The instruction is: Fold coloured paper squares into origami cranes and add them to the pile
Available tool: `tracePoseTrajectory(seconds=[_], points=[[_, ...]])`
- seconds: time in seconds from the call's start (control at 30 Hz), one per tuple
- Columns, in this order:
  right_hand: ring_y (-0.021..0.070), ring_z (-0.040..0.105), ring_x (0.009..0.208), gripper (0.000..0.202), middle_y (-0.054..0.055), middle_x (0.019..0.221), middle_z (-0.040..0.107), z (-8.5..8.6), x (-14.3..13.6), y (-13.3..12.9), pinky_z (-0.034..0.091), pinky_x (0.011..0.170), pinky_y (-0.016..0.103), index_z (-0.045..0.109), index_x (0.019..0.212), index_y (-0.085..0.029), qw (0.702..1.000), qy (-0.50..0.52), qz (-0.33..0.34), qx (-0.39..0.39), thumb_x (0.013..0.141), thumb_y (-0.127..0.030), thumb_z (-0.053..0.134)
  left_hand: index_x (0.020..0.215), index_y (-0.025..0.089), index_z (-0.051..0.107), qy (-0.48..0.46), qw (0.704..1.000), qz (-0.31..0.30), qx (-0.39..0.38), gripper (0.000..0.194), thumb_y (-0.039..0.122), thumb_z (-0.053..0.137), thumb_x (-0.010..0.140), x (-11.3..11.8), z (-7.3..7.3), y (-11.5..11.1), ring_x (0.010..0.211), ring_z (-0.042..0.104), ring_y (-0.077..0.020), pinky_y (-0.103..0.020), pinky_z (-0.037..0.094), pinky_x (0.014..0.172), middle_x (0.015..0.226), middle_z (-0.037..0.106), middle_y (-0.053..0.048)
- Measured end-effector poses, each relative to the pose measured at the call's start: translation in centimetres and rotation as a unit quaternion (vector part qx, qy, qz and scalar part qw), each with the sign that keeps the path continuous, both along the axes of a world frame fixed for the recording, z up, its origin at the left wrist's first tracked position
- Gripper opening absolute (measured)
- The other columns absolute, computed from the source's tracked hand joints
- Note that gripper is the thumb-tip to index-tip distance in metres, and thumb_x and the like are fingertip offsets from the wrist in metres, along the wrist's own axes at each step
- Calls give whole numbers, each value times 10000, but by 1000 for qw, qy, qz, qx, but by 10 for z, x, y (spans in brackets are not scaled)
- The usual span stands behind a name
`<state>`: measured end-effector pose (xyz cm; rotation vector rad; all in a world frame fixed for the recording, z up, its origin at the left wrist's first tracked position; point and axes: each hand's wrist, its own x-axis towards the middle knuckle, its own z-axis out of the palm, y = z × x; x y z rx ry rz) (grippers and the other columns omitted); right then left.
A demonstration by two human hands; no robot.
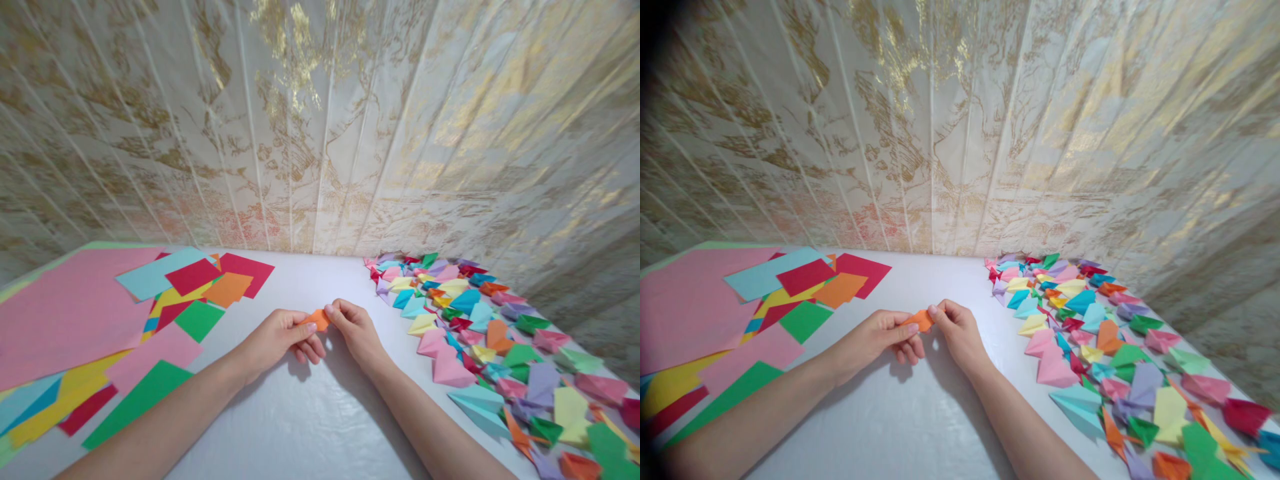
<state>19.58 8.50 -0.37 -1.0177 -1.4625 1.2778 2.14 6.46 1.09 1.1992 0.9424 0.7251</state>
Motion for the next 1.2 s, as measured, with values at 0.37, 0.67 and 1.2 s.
tracePoseTrajectory(seconds=[0.37, 0.67, 1.2], points=[[120, 384, 571, 397, -55, 575, 447, -11, -2, 0, 315, 557, 247, 482, 613, -205, 998, -32, -50, 33, 834, -510, 609, 969, 156, 610, -6, 995, 94, 34, 370, 467, 692, 785, 6, 0, -1, 716, 658, -166, -284, 485, 684, 778, 720, -35], [217, 553, 1008, 165, 56, 1042, 595, 7, 11, -1, 426, 897, 360, 670, 1062, -246, 958, -129, 51, 250, 913, -285, 612, 889, 157, 610, -9, 990, 128, 55, 322, 445, 687, 769, 0, -3, 3, 605, 578, -122, -257, 445, 633, 654, 667, 14], [218, 568, 895, 117, 34, 898, 641, 1, 12, 2, 416, 830, 368, 731, 949, -252, 942, -169, -18, 289, 902, -192, 643, 886, 147, 630, -52, 993, 96, 36, 351, 473, 702, 779, 1, -7, 3, 639, 560, -123, -257, 437, 637, 709, 649, -6]])
